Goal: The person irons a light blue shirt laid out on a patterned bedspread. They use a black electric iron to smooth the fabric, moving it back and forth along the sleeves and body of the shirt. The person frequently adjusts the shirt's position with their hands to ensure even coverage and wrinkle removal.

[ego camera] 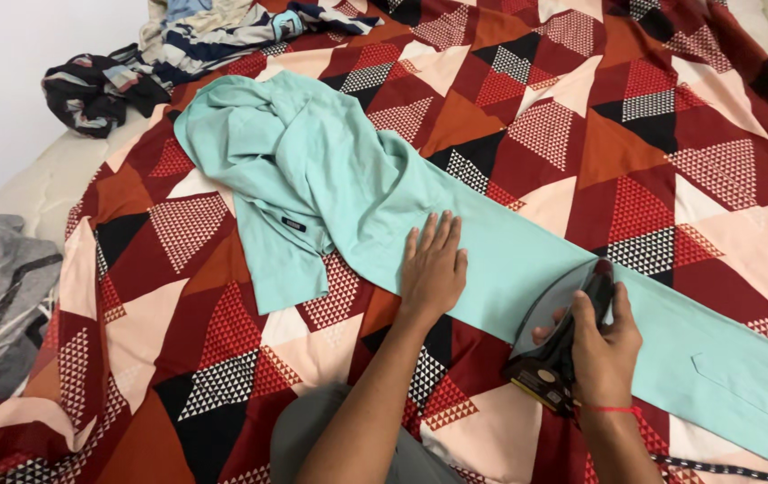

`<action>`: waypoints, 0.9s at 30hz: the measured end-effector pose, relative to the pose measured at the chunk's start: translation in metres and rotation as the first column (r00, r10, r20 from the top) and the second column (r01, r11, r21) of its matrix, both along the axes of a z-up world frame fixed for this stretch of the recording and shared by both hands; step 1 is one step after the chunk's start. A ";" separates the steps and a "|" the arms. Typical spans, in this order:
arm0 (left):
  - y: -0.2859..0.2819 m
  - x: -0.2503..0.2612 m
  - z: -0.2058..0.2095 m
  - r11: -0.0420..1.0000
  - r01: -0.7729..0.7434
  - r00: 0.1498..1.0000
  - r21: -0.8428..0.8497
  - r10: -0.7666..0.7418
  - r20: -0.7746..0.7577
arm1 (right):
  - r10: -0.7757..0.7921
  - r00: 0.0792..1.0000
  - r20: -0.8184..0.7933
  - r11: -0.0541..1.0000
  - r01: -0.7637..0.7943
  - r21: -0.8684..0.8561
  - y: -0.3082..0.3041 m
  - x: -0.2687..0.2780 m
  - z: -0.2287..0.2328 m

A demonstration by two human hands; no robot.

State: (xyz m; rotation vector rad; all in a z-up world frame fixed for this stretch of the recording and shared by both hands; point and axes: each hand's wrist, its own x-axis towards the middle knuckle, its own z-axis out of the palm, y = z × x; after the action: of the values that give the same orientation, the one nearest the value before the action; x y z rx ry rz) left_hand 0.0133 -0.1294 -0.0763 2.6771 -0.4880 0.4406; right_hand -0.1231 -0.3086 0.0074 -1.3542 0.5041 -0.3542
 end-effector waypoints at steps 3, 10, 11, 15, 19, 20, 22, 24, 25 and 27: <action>0.001 0.002 -0.005 1.000 0.006 1.000 0.017 -0.006 0.000 | -0.026 1.000 -0.014 1.000 0.026 -0.003 -0.002 0.008 0.000; 0.000 0.002 -0.001 1.000 0.011 1.000 -0.016 -0.011 -0.024 | -0.010 0.999 0.040 1.000 0.009 0.018 -0.007 0.017 0.000; 0.001 0.002 0.001 1.000 0.011 0.999 -0.015 -0.012 -0.030 | -0.010 0.999 0.048 0.999 0.008 0.037 -0.009 0.015 0.000; 0.002 0.001 0.001 1.000 0.014 1.000 -0.012 -0.014 -0.012 | -0.008 1.000 0.028 0.999 0.007 0.032 -0.017 -0.001 -0.001; 0.001 0.003 0.000 1.000 0.015 1.000 -0.020 -0.015 -0.013 | -0.040 0.999 0.009 0.999 0.040 -0.004 -0.019 -0.012 0.003; 0.002 0.002 0.000 1.000 0.015 1.000 -0.021 -0.016 -0.016 | -0.043 0.999 -0.006 0.999 0.043 0.003 -0.021 -0.013 0.005; 0.002 0.002 0.002 1.000 0.017 1.000 -0.022 -0.017 -0.020 | -0.041 0.999 -0.013 0.999 0.041 0.000 -0.025 -0.011 0.007; 0.002 0.002 0.003 1.000 0.019 1.000 -0.025 -0.019 -0.023 | -0.032 0.999 -0.002 0.999 0.032 -0.023 -0.029 -0.007 0.008; 0.002 0.002 0.003 1.000 0.018 1.000 -0.012 -0.018 -0.026 | -0.034 0.999 -0.005 0.999 0.033 -0.021 -0.031 -0.003 0.008; 0.002 0.003 0.002 1.000 0.018 0.999 0.009 -0.018 -0.028 | -0.038 0.999 -0.008 0.999 0.038 -0.021 -0.036 0.003 0.007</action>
State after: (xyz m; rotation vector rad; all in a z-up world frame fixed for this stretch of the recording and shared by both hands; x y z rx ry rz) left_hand 0.0158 -0.1274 -0.0739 2.6821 -0.5063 0.3961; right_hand -0.1203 -0.3447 0.0140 -1.3677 0.5353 -0.3858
